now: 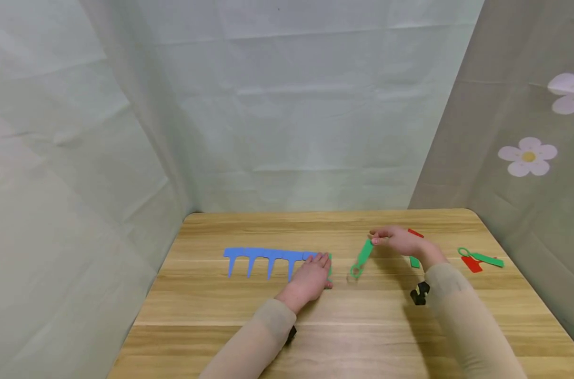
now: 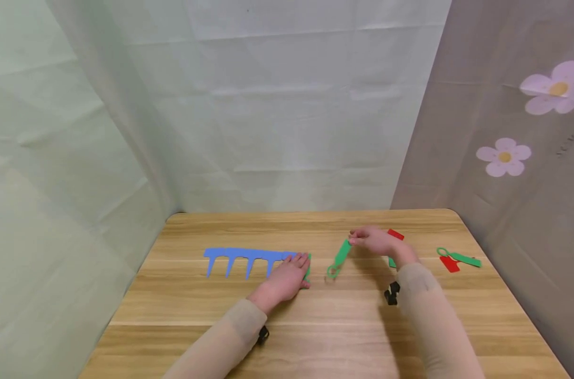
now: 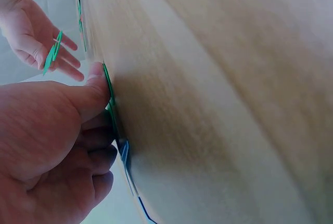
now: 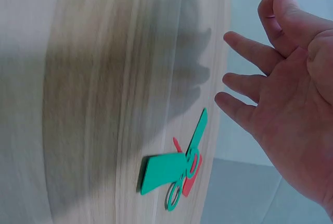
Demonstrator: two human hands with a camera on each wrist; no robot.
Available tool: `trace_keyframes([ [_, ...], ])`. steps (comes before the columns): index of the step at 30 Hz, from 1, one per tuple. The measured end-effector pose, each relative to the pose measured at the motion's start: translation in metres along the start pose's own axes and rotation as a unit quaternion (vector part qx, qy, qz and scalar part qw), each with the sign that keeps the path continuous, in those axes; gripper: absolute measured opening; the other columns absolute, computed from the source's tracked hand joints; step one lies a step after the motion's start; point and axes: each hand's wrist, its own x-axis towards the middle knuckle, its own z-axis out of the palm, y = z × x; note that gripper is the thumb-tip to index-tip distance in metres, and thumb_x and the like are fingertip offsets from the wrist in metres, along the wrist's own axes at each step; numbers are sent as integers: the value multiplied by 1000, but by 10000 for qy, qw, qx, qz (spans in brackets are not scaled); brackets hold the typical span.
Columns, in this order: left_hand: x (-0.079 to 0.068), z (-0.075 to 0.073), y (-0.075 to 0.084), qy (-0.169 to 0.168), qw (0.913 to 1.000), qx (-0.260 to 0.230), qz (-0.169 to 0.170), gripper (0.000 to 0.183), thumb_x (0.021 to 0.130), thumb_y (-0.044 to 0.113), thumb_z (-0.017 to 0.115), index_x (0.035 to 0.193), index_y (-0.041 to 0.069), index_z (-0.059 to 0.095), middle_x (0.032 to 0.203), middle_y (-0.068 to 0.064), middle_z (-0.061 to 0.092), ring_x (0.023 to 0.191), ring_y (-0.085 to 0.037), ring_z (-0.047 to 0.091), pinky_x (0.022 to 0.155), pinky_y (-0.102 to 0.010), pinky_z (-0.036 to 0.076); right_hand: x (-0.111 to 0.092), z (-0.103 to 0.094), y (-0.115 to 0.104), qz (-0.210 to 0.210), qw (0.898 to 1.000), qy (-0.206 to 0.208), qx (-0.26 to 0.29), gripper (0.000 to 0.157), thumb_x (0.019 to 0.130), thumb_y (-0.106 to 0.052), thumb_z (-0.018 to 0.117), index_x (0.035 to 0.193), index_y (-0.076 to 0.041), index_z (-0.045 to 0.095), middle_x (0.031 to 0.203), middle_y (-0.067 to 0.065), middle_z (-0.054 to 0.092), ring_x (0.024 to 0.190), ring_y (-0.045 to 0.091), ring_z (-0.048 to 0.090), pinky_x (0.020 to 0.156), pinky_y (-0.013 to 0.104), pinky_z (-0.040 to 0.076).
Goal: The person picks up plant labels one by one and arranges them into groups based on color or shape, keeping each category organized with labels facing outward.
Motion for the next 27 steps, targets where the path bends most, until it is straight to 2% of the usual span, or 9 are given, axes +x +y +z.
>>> trace_keyframes([
  [3,1,2,-1,18,10000,46,9,73,108,46,58,166,5,39,174,-7,30,162,-22,24,131,-39,24,2,6,-3,-90,9999,51,-114,43,114,-26,55,142,4,65,167,31,32,154,56,25,120,69,32],
  [5,2,3,-1,29,9999,104,5,73,108,46,58,166,5,39,174,-7,30,162,-22,25,131,-39,24,4,9,-5,-172,9995,114,-238,41,113,-26,56,139,3,67,167,31,33,155,58,21,121,71,28],
  [9,2,4,-1,78,9998,176,8,73,108,47,58,165,6,40,174,-7,31,161,-22,26,130,-39,25,9,15,-7,-317,9976,190,-588,34,113,-28,56,123,-1,73,166,32,35,154,63,12,121,77,18],
  [12,1,3,0,78,9998,175,19,72,108,46,58,165,6,40,174,-7,31,161,-22,26,130,-39,25,13,19,-8,-280,9969,221,-696,30,113,-29,56,116,-6,74,166,30,36,156,61,9,122,77,14],
  [18,-1,-1,1,23,9999,113,6,71,109,46,57,165,5,40,174,-7,31,162,-23,25,131,-40,24,21,26,-12,-126,9977,108,-655,30,114,-27,53,116,-5,74,169,30,31,158,58,2,124,75,11],
  [23,0,-1,1,6,9999,98,-20,72,108,46,57,166,6,39,174,-6,30,162,-22,25,131,-39,24,26,32,-18,-67,9963,58,-855,36,114,-29,54,129,-2,73,170,29,29,159,57,1,123,76,13],
  [27,0,-1,1,-6,10000,82,-50,72,108,46,58,166,7,39,175,-6,30,162,-22,25,131,-38,24,29,35,-25,-109,9956,-70,-926,33,113,-28,55,127,-3,73,171,29,27,159,56,-2,125,74,12],
])
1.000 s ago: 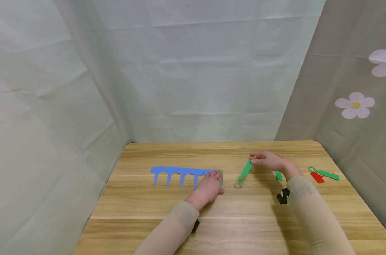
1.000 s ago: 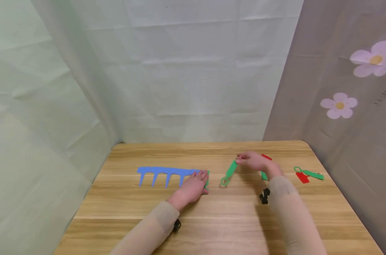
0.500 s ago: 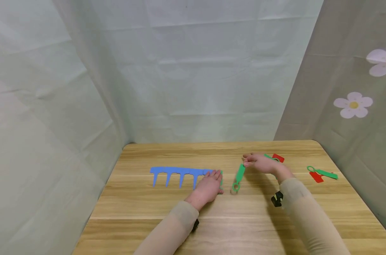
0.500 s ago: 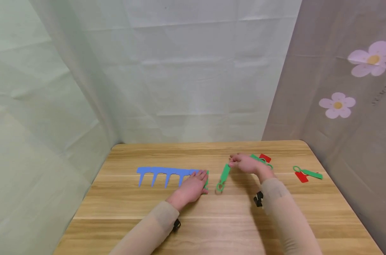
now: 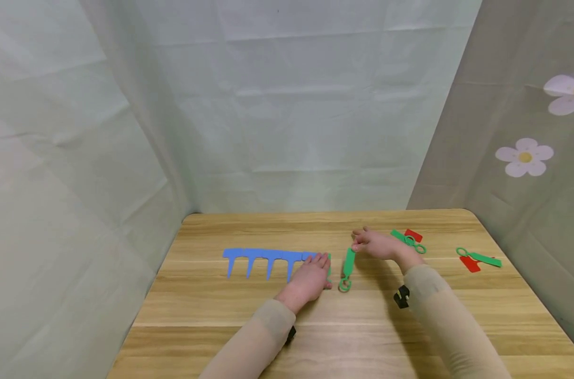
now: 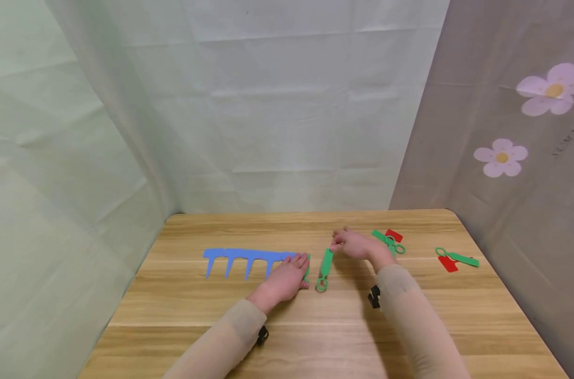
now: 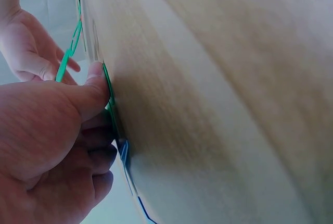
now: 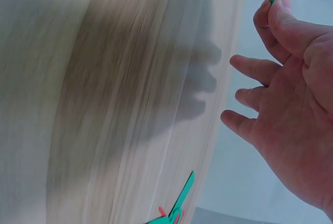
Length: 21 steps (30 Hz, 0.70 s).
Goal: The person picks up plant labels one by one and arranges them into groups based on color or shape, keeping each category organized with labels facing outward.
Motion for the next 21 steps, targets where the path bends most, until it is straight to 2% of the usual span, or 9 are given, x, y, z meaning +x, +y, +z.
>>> trace_keyframes([
  [9,2,0,0,-5,9999,108,2,71,109,47,56,166,8,40,174,-5,31,161,-21,26,131,-38,24,15,4,-6,-165,9997,-162,-121,24,112,-23,57,111,-7,74,168,36,25,157,59,-5,125,73,8],
  [21,0,-1,0,42,10000,47,26,71,108,46,57,165,7,41,174,-6,32,161,-22,27,130,-39,25,27,13,-11,-68,9968,238,-763,18,109,-26,65,100,-14,76,165,37,32,157,61,0,125,73,10],
])
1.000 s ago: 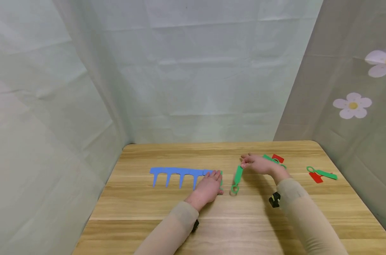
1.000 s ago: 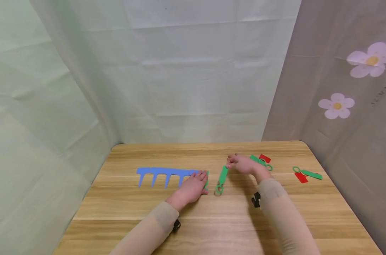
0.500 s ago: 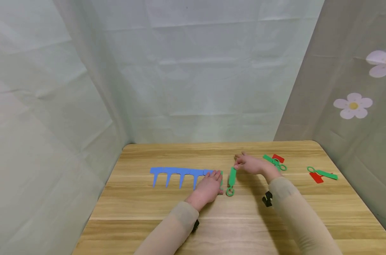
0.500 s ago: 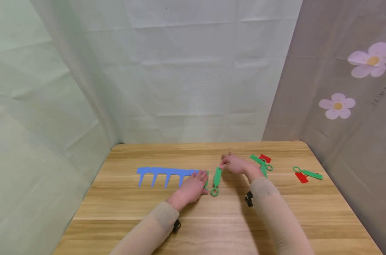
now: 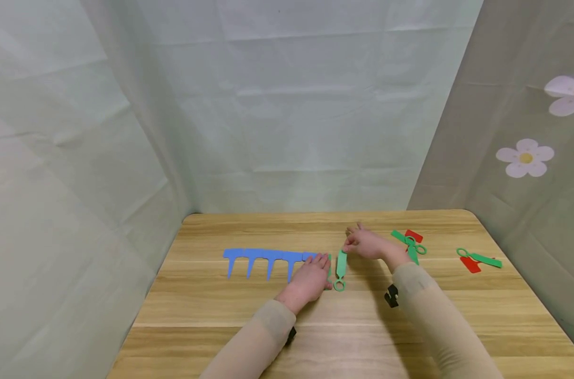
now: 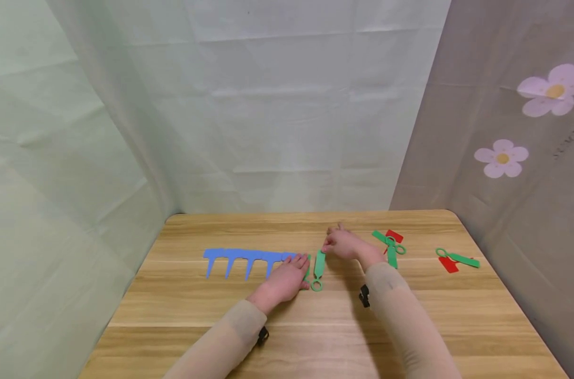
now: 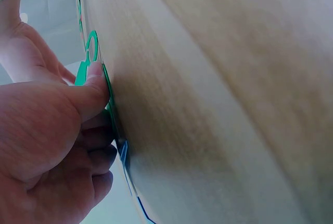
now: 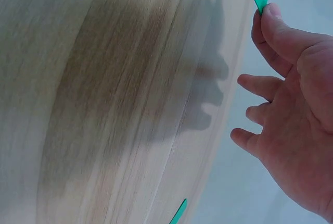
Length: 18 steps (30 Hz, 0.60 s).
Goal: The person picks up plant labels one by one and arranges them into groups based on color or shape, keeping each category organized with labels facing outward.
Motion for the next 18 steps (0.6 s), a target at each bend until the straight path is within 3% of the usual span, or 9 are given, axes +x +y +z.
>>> trace_keyframes([
  [18,-1,-1,1,16,9999,148,25,72,108,48,57,165,7,41,174,-5,32,161,-22,28,130,-38,25,13,13,-8,76,9974,11,-710,21,109,-32,65,105,-17,80,167,34,32,157,60,5,122,77,17],
])
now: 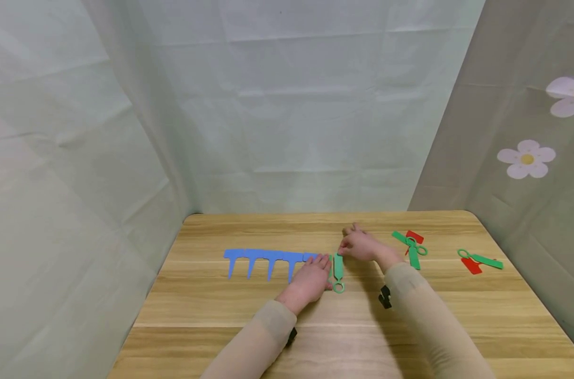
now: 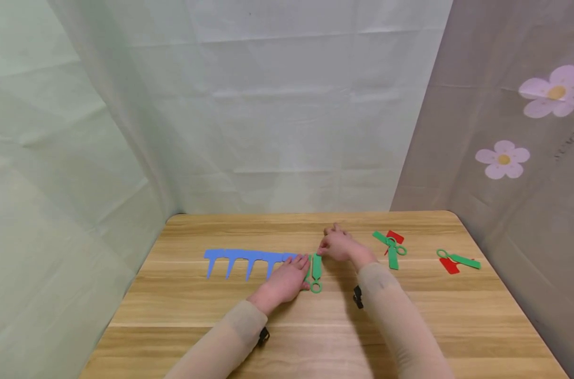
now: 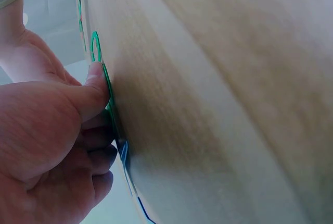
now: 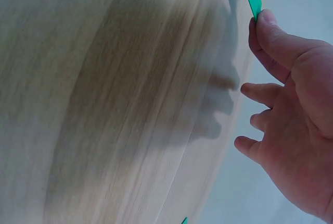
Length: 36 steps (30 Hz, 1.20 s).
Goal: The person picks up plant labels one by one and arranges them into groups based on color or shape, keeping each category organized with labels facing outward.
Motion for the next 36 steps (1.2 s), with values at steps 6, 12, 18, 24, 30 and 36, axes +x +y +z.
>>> trace_keyframes([
  [6,1,2,-1,-10,10000,-46,-22,72,108,48,57,165,7,41,173,-6,33,161,-22,27,130,-38,25,2,3,-2,58,9998,-15,-174,22,109,-32,65,106,-16,79,167,33,31,158,59,5,121,78,17],
  [12,2,2,0,-9,10000,-68,-33,72,108,48,57,165,7,41,174,-6,33,161,-22,27,130,-37,25,2,5,-2,144,9997,-21,-178,20,108,-31,66,105,-16,79,168,33,29,158,58,3,122,78,15],
  [18,1,1,0,-5,10000,-76,-30,72,108,47,57,165,7,40,173,-6,33,161,-22,27,130,-37,24,2,5,-3,188,9997,-28,-176,19,108,-33,67,104,-18,78,169,32,28,159,57,3,123,77,13],
  [24,1,2,0,-19,9999,-90,-57,72,108,47,57,165,8,41,173,-5,34,161,-21,27,130,-37,25,1,4,-5,169,9996,-18,-227,18,108,-33,67,104,-20,78,169,32,28,158,58,4,123,77,14],
  [30,0,0,1,-59,9999,-103,-54,73,107,47,57,165,8,41,174,-5,32,161,-21,26,130,-37,24,0,5,-5,151,9998,36,-138,18,107,-33,67,103,-18,78,169,32,29,158,58,3,122,78,12],
  [36,-1,-1,1,-48,10000,-82,-32,72,107,48,57,165,7,42,173,-6,33,161,-22,27,130,-38,25,0,5,-5,212,9996,26,-171,17,108,-34,67,101,-21,76,169,30,29,159,57,4,123,77,12],
])
